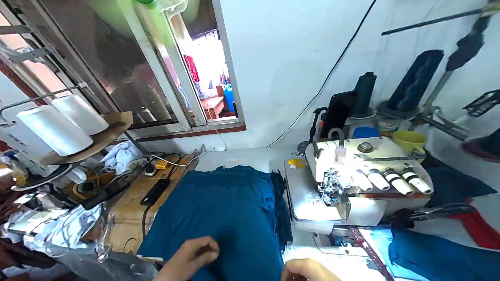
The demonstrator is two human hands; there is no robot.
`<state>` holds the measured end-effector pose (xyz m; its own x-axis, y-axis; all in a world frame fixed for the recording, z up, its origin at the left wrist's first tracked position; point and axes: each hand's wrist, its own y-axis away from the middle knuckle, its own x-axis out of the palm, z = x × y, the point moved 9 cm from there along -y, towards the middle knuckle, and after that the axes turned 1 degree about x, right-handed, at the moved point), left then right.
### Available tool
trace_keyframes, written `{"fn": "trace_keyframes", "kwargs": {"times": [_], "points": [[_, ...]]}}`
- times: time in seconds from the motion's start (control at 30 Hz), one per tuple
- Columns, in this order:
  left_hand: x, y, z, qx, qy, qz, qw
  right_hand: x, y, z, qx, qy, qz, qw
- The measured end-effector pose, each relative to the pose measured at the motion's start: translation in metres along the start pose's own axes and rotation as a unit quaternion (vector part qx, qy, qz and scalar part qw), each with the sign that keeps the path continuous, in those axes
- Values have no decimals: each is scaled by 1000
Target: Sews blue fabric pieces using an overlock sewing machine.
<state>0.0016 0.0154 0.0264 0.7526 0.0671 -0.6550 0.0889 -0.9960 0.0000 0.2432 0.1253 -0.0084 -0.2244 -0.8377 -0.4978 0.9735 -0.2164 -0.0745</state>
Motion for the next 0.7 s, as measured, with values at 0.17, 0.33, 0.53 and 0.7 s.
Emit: {"fn": "trace_keyframes", "kwargs": {"times": [0.17,0.33,0.53,0.7], "points": [[-9,-144,23,-88,-37,-182,979,-3,-18,-50,65,85,-282,954],[8,-216,52,-149,-58,-123,979,3,-18,-51,51,158,-312,936],[-9,-195,56,-25,88,-212,973,2,-18,-55,82,117,-309,940],[-32,-158,56,53,196,-250,947,2,-15,-49,54,147,-342,927]]}}
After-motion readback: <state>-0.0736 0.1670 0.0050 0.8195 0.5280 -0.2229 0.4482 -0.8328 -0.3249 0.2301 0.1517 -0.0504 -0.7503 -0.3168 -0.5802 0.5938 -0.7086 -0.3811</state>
